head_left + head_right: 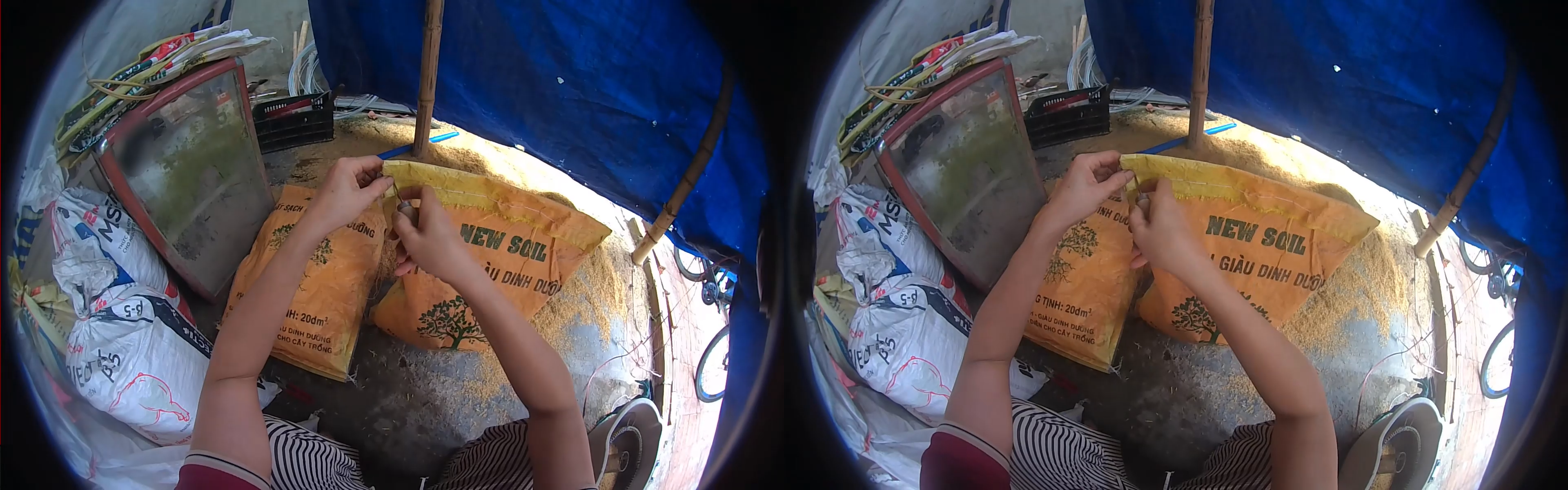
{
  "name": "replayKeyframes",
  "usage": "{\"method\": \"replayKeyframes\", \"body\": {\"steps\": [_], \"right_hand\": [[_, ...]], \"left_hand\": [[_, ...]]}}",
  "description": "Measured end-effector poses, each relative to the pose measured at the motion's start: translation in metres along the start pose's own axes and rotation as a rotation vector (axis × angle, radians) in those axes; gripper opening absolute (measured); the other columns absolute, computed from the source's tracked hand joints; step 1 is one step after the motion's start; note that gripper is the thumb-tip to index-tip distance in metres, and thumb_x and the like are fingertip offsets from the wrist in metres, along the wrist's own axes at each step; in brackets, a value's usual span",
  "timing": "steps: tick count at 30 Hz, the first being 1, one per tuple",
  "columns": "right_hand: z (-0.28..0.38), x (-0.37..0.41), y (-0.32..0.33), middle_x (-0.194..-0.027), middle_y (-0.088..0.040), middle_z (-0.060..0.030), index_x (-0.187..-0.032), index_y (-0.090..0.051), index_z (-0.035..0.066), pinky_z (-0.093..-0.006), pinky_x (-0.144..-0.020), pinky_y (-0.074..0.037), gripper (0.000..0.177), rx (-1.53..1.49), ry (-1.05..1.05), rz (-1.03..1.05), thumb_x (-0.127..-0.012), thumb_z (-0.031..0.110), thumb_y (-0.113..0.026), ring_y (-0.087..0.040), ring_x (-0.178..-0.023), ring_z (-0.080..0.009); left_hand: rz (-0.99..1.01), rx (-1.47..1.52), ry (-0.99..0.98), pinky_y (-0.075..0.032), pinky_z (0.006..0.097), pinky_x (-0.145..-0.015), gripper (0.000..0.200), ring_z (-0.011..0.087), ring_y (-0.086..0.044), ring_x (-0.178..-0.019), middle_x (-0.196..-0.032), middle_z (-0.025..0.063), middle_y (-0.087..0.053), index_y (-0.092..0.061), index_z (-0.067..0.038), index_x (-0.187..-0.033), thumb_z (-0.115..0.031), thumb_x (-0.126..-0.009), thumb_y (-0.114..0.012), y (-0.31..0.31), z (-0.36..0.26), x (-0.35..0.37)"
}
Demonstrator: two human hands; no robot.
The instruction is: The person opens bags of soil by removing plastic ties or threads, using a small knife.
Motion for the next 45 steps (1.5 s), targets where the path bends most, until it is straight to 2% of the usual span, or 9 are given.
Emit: {"method": "replayKeyframes", "body": {"steps": [7, 10, 12, 19, 24, 30, 34, 37, 45], "right_hand": [[-0.011, 0.001, -0.008, -0.075, -0.054, -0.0079, -0.114, -0.038, -0.003, -0.0256, -0.041, -0.05, 0.026, 0.081, -0.017, 0.011, -0.094, 0.013, -0.043, -0.055, -0.053, -0.012], [-0.023, -0.005, -0.011, -0.072, -0.049, -0.0037, -0.109, -0.043, 0.002, -0.0209, -0.038, -0.039, 0.021, -0.298, -0.072, 0.055, -0.095, 0.017, -0.044, -0.048, -0.051, -0.0087], [-0.023, -0.008, -0.005, -0.07, -0.045, -0.001, -0.103, -0.047, 0.007, -0.0198, -0.038, -0.031, 0.016, -0.986, -0.253, 0.237, -0.096, 0.02, -0.045, -0.041, -0.05, -0.0079], [-0.017, 0.009, -0.005, -0.068, -0.045, -0.0001, -0.099, -0.046, 0.01, -0.0221, -0.039, -0.034, 0.012, -0.824, -0.256, 0.242, -0.095, 0.021, -0.047, -0.045, -0.049, -0.0092], [-0.02, 0.008, -0.008, -0.068, -0.046, -0.0009, -0.1, -0.048, 0.009, -0.0233, -0.039, -0.033, 0.013, -0.726, -0.227, 0.205, -0.095, 0.021, -0.048, -0.043, -0.049, -0.0101], [-0.019, 0.01, -0.006, -0.068, -0.046, -0.0005, -0.099, -0.048, 0.007, -0.023, -0.039, -0.035, 0.014, -0.585, -0.211, 0.175, -0.095, 0.021, -0.049, -0.045, -0.048, -0.0093], [-0.026, 0.006, -0.01, -0.067, -0.046, -0.0001, -0.098, -0.048, 0.007, -0.0228, -0.039, -0.036, 0.015, -0.563, -0.177, 0.18, -0.095, 0.022, -0.05, -0.045, -0.048, -0.0087], [-0.029, 0.004, -0.012, -0.066, -0.047, 0.0, -0.097, -0.048, 0.006, -0.0224, -0.039, -0.036, 0.017, -0.453, -0.134, 0.17, -0.095, 0.023, -0.05, -0.045, -0.046, -0.0086], [-0.035, 0.004, -0.012, -0.061, -0.048, -0.0013, -0.097, -0.05, 0.0, -0.0236, -0.036, -0.038, 0.022, -0.224, 0.024, 0.116, -0.094, 0.023, -0.05, -0.045, -0.04, -0.0079]], "left_hand": [[0.165, 0.182, 0.08, -0.049, 0.0225, -0.068, 0.019, 0.0063, -0.059, -0.075, -0.087, 0.0019, -0.066, -0.065, 0.002, -0.101, -0.01, -0.086, -0.064, 0.006, 0.009, -0.003], [0.196, 0.172, 0.05, -0.049, 0.0231, -0.069, 0.017, 0.0065, -0.059, -0.076, -0.085, 0.0013, -0.066, -0.065, 0.002, -0.1, -0.009, -0.086, -0.064, 0.005, 0.016, -0.005], [0.208, 0.182, 0.058, -0.049, 0.0239, -0.07, 0.021, 0.0071, -0.06, -0.078, -0.089, 0.0021, -0.066, -0.062, 0.001, -0.105, -0.005, -0.085, -0.063, 0.005, 0.012, -0.004], [0.099, 0.506, 0.132, -0.047, 0.0297, -0.087, 0.04, 0.013, -0.057, -0.103, -0.111, 0.0086, -0.061, -0.055, -0.004, -0.12, -0.035, -0.097, -0.047, 0.018, 0.024, -0.014], [0.392, 0.91, 0.294, -0.047, 0.0319, -0.088, 0.066, 0.0143, -0.057, -0.102, -0.113, 0.0111, -0.06, -0.058, -0.002, -0.114, -0.057, -0.096, -0.027, -0.023, 0.019, -0.014], [0.412, 0.471, 0.342, -0.047, 0.03, -0.085, 0.056, 0.015, -0.06, -0.095, -0.107, 0.0096, -0.062, -0.058, 0.0, -0.111, -0.05, -0.097, -0.035, 0.011, 0.04, -0.02], [0.329, 0.494, 0.275, -0.048, 0.0303, -0.081, 0.047, 0.0149, -0.06, -0.092, -0.104, 0.0076, -0.062, -0.058, -0.001, -0.111, -0.043, -0.098, -0.04, -0.001, 0.023, -0.01], [0.407, 0.931, 0.411, -0.049, 0.0314, -0.079, 0.04, 0.0144, -0.06, -0.091, -0.103, 0.0058, -0.062, -0.057, -0.002, -0.111, -0.037, -0.098, -0.043, -0.011, 0.006, -0.007], [0.597, 0.455, 0.328, -0.046, 0.021, -0.064, 0.027, 0.0075, -0.057, -0.074, -0.095, 0.002, -0.061, -0.056, -0.001, -0.113, -0.02, -0.095, -0.052, 0.026, 0.016, -0.008]]}}
Point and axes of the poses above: each hand's wrist, its own x-axis away from the middle knuckle, its own y-axis out of the back of the hand, z = x × y, the point moved 1 cm from there along -x, towards the middle knuckle
